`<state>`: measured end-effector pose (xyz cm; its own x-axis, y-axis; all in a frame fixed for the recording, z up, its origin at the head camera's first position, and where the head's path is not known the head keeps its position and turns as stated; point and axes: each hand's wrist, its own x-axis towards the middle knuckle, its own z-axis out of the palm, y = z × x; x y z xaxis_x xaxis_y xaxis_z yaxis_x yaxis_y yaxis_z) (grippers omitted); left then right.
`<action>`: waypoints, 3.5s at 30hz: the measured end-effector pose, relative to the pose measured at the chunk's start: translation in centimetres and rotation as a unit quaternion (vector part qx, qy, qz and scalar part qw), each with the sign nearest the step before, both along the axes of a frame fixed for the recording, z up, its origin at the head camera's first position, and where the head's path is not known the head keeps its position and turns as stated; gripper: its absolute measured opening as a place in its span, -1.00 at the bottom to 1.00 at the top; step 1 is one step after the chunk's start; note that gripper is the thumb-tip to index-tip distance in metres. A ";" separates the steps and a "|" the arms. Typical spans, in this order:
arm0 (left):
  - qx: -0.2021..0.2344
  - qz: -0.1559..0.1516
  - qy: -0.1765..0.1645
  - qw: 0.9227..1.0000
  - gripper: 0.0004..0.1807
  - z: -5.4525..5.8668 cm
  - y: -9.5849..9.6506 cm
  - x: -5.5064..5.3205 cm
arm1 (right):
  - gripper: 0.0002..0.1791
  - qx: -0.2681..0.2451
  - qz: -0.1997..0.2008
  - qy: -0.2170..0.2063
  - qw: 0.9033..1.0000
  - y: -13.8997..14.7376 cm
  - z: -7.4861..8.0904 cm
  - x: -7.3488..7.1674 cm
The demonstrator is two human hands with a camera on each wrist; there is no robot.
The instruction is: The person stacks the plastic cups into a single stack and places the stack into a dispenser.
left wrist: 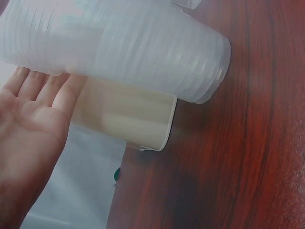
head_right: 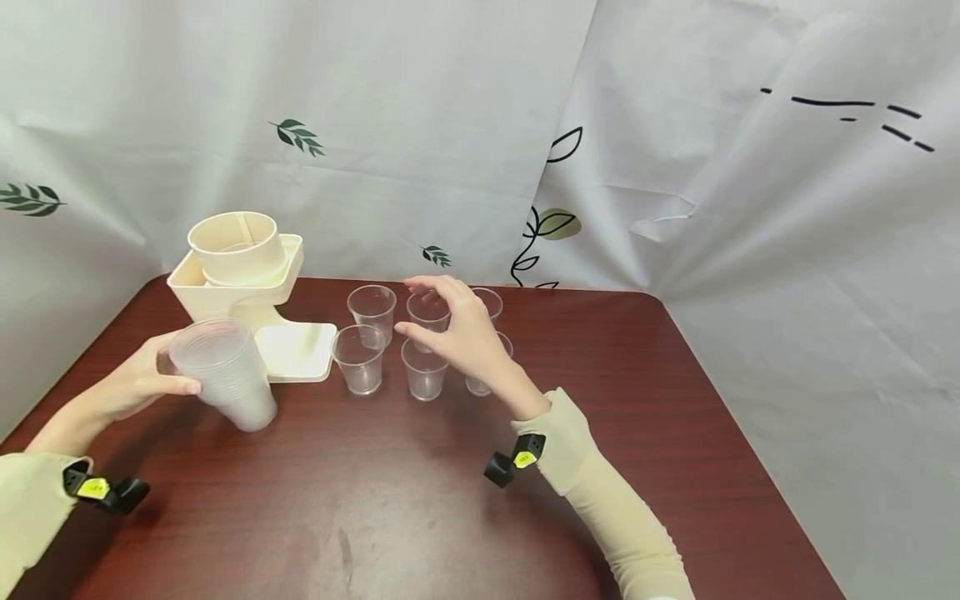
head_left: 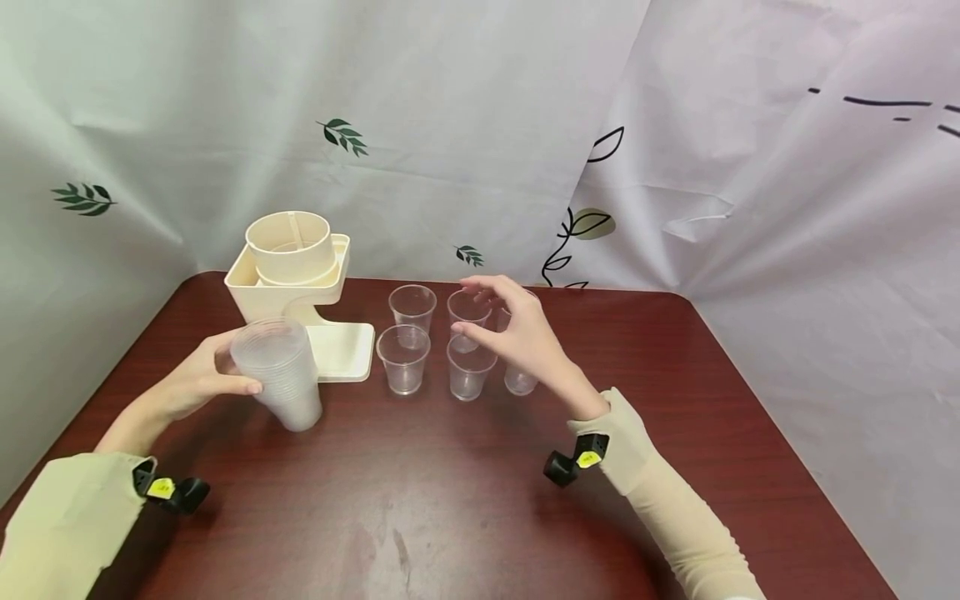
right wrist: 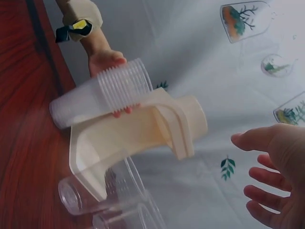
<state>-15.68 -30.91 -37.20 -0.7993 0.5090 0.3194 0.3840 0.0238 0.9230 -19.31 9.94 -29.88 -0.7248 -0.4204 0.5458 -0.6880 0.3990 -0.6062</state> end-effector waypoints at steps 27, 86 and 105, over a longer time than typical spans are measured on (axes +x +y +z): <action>0.013 -0.011 0.003 1.000 -0.19 0.0 0.1 0.0 | -0.41 -0.018 -0.078 -0.038 0.996 6.1 -2.4 -0.8; 0.002 0.014 0.000 1.000 -0.19 -0.3 0.1 0.3 | -0.14 -0.079 -0.035 -0.232 0.969 9.4 -10.2 -1.7; 0.006 0.009 -0.003 1.000 -0.20 -0.3 0.0 0.2 | -0.27 -0.073 -0.032 -0.234 0.969 9.1 -10.3 -1.7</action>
